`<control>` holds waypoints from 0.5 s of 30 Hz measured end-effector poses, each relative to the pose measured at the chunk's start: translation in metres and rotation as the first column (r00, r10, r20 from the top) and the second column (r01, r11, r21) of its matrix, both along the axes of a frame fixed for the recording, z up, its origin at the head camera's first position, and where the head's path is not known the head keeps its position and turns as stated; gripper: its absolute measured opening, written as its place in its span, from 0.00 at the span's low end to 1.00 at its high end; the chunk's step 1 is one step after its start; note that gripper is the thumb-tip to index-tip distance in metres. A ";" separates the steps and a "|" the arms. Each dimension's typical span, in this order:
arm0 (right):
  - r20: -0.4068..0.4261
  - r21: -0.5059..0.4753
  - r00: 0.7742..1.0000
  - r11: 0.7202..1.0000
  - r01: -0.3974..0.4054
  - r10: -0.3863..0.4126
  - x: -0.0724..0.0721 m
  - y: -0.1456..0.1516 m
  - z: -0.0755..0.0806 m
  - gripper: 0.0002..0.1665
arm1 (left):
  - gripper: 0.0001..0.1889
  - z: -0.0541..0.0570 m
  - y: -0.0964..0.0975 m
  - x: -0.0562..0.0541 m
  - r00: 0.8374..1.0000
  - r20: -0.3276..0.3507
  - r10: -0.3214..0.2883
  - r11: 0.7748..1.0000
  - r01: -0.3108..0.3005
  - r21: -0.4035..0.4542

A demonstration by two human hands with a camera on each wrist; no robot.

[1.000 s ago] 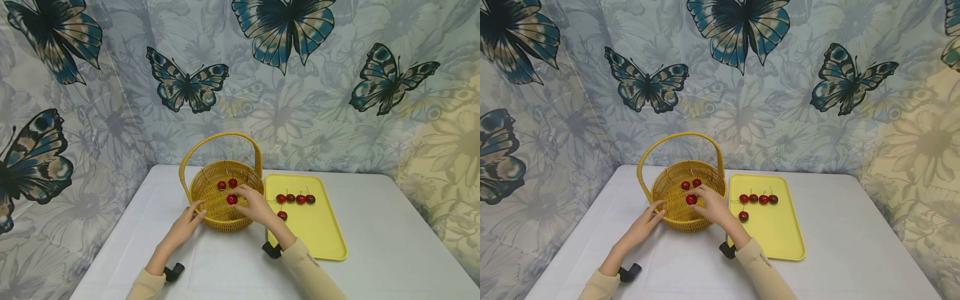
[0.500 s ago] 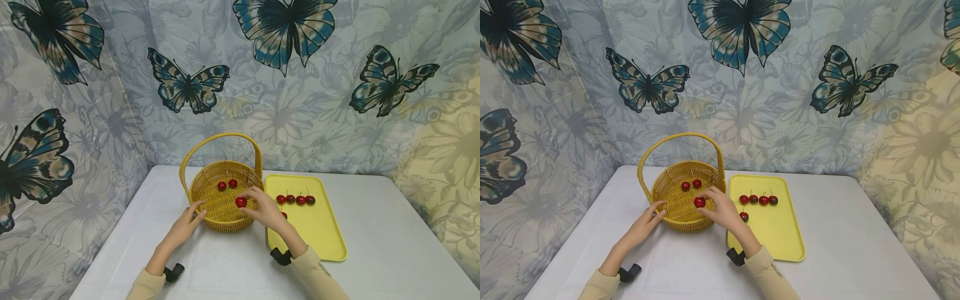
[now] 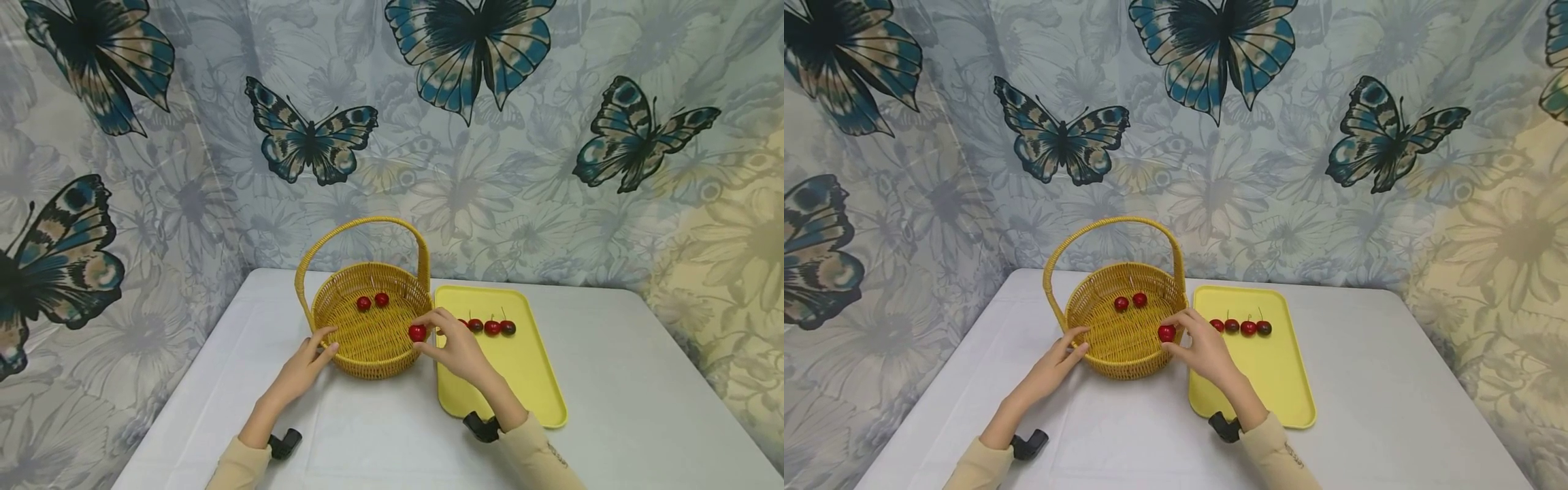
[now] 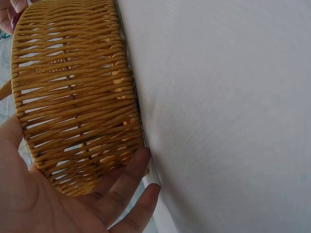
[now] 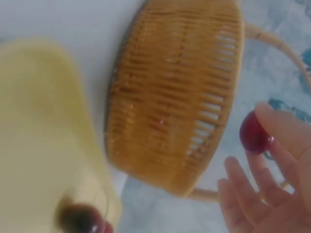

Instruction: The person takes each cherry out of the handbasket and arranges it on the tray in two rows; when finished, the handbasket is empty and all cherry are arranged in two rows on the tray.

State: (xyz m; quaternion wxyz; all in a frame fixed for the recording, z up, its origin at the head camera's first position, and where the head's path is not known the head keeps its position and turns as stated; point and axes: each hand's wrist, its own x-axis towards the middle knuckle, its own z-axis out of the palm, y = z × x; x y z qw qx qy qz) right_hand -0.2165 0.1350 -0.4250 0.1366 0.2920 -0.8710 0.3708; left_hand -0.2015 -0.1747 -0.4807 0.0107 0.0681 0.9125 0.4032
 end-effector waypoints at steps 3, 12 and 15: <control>-0.017 0.017 1.000 1.000 0.017 -0.017 -0.001 0.009 -0.002 0.19 | 0.25 0.000 0.000 0.000 1.000 0.001 0.002 1.000 -0.002 -0.001; 0.003 0.024 0.996 0.995 0.093 -0.093 -0.001 0.033 -0.005 0.18 | 0.25 0.000 0.000 -0.001 1.000 0.006 0.005 1.000 -0.005 -0.005; 0.004 0.037 0.994 0.993 0.113 -0.113 0.000 0.041 -0.006 0.18 | 0.25 0.000 0.000 -0.001 1.000 0.003 0.003 1.000 -0.003 -0.004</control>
